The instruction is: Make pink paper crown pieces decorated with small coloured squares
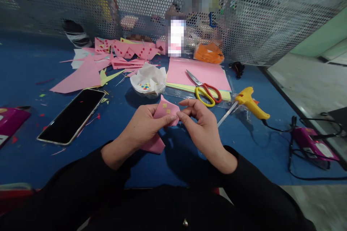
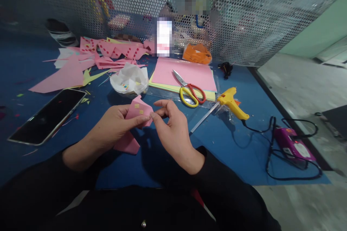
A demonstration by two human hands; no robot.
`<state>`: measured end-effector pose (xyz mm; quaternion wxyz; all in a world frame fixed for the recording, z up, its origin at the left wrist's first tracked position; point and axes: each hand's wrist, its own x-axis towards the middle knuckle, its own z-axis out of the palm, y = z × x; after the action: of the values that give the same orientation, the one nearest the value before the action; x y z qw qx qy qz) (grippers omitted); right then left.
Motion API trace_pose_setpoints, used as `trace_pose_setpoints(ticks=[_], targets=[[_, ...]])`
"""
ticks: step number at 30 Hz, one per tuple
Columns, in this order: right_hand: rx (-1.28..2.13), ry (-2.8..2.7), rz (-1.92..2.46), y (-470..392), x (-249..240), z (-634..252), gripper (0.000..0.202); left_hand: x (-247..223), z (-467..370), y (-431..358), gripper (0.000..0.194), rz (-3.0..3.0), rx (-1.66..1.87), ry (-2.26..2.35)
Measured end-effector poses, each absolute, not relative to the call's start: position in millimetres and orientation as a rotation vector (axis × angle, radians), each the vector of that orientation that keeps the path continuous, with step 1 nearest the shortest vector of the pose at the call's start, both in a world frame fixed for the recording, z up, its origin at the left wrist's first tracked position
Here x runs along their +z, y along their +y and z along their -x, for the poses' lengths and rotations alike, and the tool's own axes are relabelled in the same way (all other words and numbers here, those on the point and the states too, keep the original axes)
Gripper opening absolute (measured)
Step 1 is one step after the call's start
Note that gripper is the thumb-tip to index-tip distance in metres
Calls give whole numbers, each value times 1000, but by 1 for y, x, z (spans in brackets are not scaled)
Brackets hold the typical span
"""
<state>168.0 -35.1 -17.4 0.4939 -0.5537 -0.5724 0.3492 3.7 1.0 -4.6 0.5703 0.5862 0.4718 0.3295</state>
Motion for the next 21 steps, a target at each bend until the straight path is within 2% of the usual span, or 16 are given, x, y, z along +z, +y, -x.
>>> trace_pose_setpoints(ticks=[6,12,17,21], targets=[[848,-1397,1337,-35,-18,-169,19,-7,-3,1,18,-1365,787,1110],[799,-1360,1313,-33,-19,-171,18,-12,1,2,32,-1352,790,1068],[791,-1362,1322,-33,-19,-171,18,-13,2,4,20,-1430,788,1084],[825,-1351,1308,-33,-19,-170,19,-13,1,4,21,-1439,792,1090]])
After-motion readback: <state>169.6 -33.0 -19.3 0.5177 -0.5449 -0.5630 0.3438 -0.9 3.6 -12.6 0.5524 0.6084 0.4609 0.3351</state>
